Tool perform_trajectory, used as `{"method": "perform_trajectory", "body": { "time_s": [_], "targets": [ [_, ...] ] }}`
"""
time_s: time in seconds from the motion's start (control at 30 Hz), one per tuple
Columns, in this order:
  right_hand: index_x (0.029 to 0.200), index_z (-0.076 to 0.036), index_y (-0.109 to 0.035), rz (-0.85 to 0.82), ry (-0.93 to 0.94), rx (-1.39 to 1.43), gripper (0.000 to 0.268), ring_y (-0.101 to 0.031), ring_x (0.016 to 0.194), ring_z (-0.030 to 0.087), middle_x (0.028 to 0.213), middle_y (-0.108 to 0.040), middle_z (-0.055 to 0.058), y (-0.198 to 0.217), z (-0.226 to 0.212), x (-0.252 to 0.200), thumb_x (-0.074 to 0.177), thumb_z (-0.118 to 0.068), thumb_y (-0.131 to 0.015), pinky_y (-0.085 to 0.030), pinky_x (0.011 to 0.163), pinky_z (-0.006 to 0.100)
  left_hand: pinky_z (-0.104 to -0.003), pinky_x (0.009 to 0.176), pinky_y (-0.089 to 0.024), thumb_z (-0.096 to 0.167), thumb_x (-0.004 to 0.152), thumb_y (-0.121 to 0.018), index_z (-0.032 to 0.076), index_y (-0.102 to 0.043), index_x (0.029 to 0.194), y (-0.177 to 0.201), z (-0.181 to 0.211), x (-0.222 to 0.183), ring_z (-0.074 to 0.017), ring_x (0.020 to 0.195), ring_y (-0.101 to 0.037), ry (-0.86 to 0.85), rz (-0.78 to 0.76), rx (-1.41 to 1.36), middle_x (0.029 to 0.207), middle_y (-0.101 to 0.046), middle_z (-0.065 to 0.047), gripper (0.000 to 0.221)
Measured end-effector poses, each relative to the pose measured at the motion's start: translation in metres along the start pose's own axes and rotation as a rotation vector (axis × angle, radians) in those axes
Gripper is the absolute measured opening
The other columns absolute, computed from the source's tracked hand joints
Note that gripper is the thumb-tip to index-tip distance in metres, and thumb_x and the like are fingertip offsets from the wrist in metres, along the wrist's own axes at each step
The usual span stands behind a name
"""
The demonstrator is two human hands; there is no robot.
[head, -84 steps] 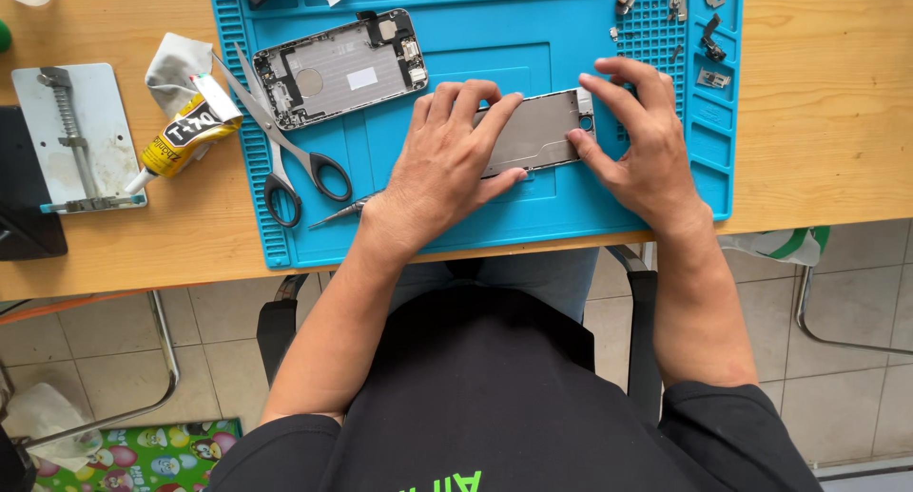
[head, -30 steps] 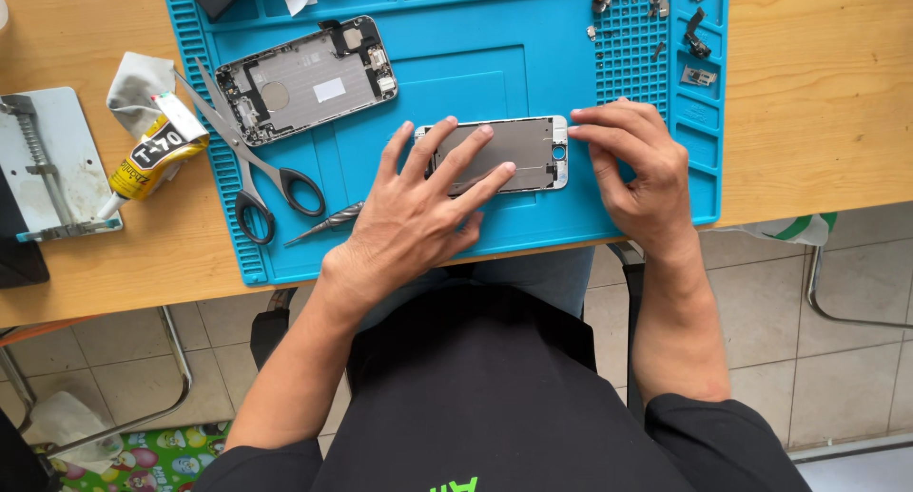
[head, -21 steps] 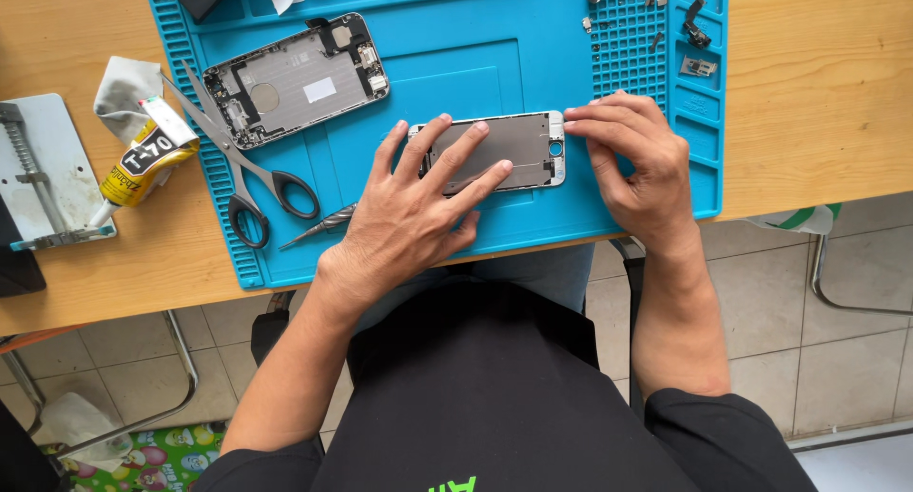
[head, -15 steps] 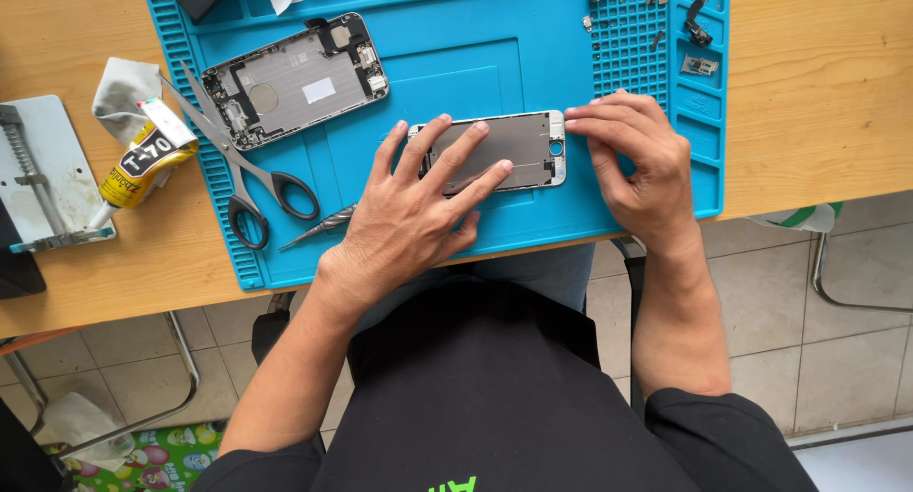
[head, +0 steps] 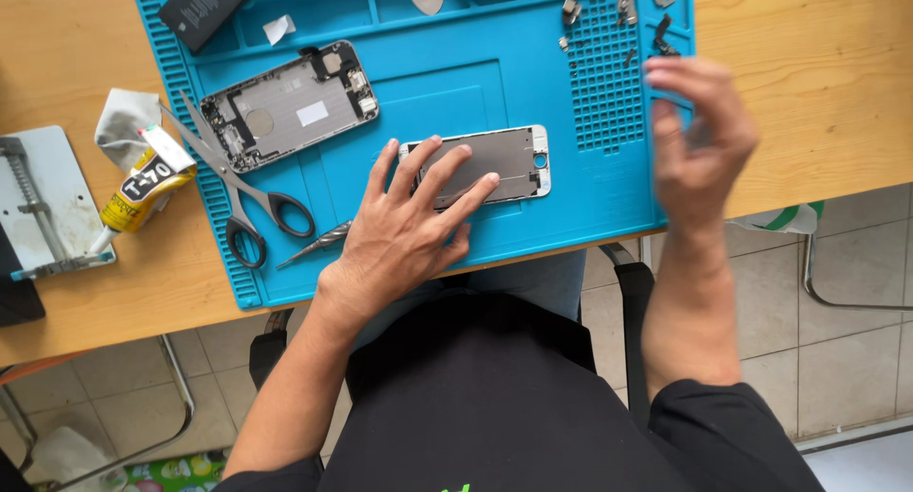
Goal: The person aligns a smartphone screen assembly onto a chassis, then uses a screwdriver to fasten screws along the device's edge. They apply adhesive from a tube to the frame and use tweezers to place small internal components.
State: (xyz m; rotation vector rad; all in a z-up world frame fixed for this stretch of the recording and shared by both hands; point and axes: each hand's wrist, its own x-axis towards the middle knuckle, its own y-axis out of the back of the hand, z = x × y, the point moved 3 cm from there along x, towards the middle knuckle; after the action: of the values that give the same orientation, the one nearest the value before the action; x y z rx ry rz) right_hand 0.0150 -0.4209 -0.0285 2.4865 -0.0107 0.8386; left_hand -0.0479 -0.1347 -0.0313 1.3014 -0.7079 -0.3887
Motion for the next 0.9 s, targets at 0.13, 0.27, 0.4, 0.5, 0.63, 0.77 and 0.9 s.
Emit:
{"method": "perform_trajectory", "body": {
  "time_s": [0.13,0.27,0.4,0.5,0.63,0.77,0.9],
  "targets": [
    [0.121,0.015,-0.068,0.012,0.124,-0.154,0.017,-0.066,0.115,0.044,0.12,-0.069,0.032,0.036,0.017,0.039,0.111,0.01,-0.055,-0.053,0.101,0.051,-0.059,0.115,-0.039,0.037,0.093,-0.071,0.024,-0.053,0.149,-0.001,0.002,-0.001,-0.0363,0.139,-0.049,0.005,-0.01,0.005,0.151,-0.053,-0.012,0.06],
    [0.124,0.017,-0.073,-0.163,0.13,-0.256,0.016,-0.064,0.12,0.043,0.124,-0.07,0.031,0.042,0.039,0.062,0.111,0.016,-0.064,-0.051,0.104,0.051,-0.058,0.116,-0.038,0.039,0.093,-0.07,0.018,-0.056,0.146,0.0,0.001,-0.001,-0.0349,0.138,-0.051,0.038,0.032,-0.03,0.151,-0.054,-0.013,0.059],
    [0.125,0.007,-0.079,-0.346,0.115,-0.34,0.012,-0.06,0.12,0.039,0.127,-0.069,0.025,0.025,0.063,0.068,0.113,0.008,-0.077,-0.05,0.098,0.048,-0.058,0.116,-0.039,0.046,0.094,-0.074,0.016,-0.058,0.144,0.002,0.0,-0.003,-0.0347,0.137,-0.053,0.058,0.084,-0.067,0.151,-0.052,-0.017,0.061],
    [0.126,0.004,-0.078,-0.385,0.138,-0.384,0.02,-0.055,0.119,0.038,0.129,-0.066,0.022,0.009,0.072,0.071,0.107,0.003,-0.082,-0.048,0.096,0.049,-0.057,0.115,-0.039,0.05,0.094,-0.075,0.016,-0.057,0.144,0.001,-0.002,-0.003,-0.0343,0.137,-0.053,0.068,0.102,-0.068,0.15,-0.053,-0.016,0.063],
    [0.129,0.0,-0.077,-0.462,0.165,-0.528,0.026,-0.049,0.122,0.039,0.133,-0.062,0.022,-0.002,0.078,0.071,0.107,-0.01,-0.085,-0.048,0.095,0.05,-0.058,0.116,-0.038,0.049,0.094,-0.077,0.015,-0.058,0.144,0.001,-0.003,-0.004,-0.0349,0.138,-0.051,0.091,0.085,-0.072,0.15,-0.052,-0.016,0.064],
    [0.113,0.0,-0.077,-0.415,0.174,-0.468,0.017,-0.049,0.131,0.041,0.139,-0.06,0.023,-0.001,0.073,0.072,0.104,0.001,-0.091,-0.046,0.102,0.052,-0.056,0.115,-0.041,0.053,0.094,-0.077,0.015,-0.052,0.149,-0.003,-0.005,-0.002,-0.0357,0.138,-0.05,0.156,0.047,-0.069,0.152,-0.05,-0.016,0.071],
    [0.11,0.002,-0.072,-0.371,0.154,-0.335,0.015,-0.052,0.128,0.042,0.14,-0.062,0.025,0.001,0.065,0.071,0.111,0.009,-0.085,-0.046,0.097,0.052,-0.047,0.108,-0.047,0.057,0.092,-0.075,0.008,-0.047,0.153,-0.004,-0.011,0.003,-0.0334,0.133,-0.051,0.251,0.0,-0.087,0.15,-0.048,-0.017,0.083]
  ]
}}
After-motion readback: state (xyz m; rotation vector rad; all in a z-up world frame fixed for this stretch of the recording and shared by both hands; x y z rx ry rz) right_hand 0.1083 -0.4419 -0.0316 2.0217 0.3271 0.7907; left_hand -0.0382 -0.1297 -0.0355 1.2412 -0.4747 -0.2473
